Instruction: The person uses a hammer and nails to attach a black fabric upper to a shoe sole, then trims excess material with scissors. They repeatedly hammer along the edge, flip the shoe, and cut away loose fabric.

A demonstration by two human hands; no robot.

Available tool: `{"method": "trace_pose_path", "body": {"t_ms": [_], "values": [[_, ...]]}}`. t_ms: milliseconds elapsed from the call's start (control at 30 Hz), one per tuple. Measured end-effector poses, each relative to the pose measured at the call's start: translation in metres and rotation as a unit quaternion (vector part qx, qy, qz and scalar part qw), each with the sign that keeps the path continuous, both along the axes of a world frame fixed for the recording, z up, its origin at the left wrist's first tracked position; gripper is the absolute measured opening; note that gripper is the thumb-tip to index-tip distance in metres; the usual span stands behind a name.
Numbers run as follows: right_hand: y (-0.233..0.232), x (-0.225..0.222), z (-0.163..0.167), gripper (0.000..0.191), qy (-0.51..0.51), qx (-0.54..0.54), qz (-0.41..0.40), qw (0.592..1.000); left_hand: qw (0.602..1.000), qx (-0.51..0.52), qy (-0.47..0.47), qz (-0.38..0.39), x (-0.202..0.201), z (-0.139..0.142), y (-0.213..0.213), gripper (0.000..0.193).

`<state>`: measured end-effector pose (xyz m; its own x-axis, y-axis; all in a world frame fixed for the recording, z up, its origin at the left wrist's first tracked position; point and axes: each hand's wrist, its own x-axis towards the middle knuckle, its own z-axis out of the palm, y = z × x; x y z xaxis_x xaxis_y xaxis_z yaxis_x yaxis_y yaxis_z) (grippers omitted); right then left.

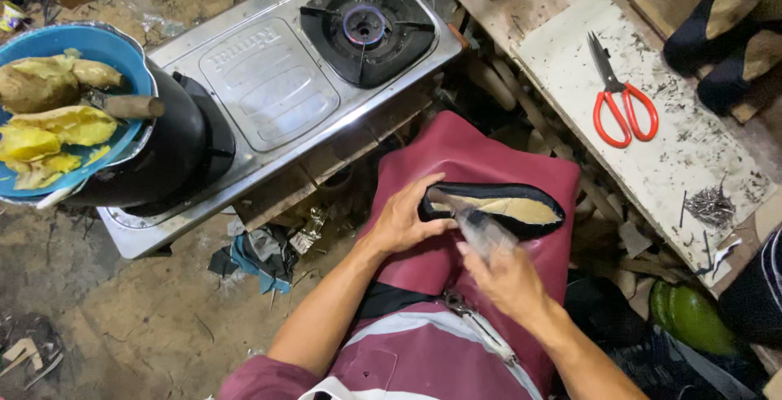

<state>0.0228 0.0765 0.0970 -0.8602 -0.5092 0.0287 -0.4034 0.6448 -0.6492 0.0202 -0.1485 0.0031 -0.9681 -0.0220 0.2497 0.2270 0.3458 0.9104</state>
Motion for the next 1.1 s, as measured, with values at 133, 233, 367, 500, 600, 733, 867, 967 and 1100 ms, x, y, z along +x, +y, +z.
{"method": "trace_pose_path", "body": {"t_ms": [133, 233, 367, 500, 600, 733, 867, 967, 1100], "values": [[0.018, 0.001, -0.003, 0.027, -0.139, -0.096, -0.085, 0.982, 1.0, -0.017, -0.007, 0.007, 0.003, 0.002, -0.002, 0.084], [0.029, 0.0, -0.007, 0.027, 0.147, -0.109, 0.033, 0.983, 1.0, -0.022, 0.001, 0.006, 0.004, 0.005, 0.003, 0.082], [0.034, 0.0, -0.01, 0.036, -0.038, 0.007, -0.032, 0.999, 1.0, -0.028, -0.005, 0.004, 0.006, 0.006, 0.006, 0.079], [0.039, -0.003, -0.008, 0.035, 0.006, -0.098, -0.101, 0.99, 0.999, -0.049, -0.007, 0.001, 0.001, 0.007, 0.008, 0.079], [0.047, -0.002, -0.007, 0.034, 0.112, -0.006, -0.045, 0.993, 0.998, -0.049, -0.031, -0.02, -0.004, 0.013, 0.012, 0.079], [0.063, 0.003, -0.003, 0.042, -0.049, -0.063, -0.14, 0.987, 0.994, -0.087, -0.05, -0.043, -0.01, 0.03, 0.011, 0.078], [0.064, -0.004, 0.007, 0.03, 0.201, -0.022, -0.037, 0.979, 0.966, -0.193, -0.131, -0.109, -0.02, 0.059, 0.009, 0.072], [0.066, -0.009, 0.028, 0.046, -0.148, 0.065, -0.184, 0.97, 0.899, -0.425, -0.067, -0.085, -0.026, 0.075, 0.031, 0.078], [0.084, 0.013, 0.058, 0.046, -0.051, -0.262, -0.173, 0.948, 0.869, -0.482, 0.104, -0.041, -0.033, 0.076, 0.073, 0.075]]}}
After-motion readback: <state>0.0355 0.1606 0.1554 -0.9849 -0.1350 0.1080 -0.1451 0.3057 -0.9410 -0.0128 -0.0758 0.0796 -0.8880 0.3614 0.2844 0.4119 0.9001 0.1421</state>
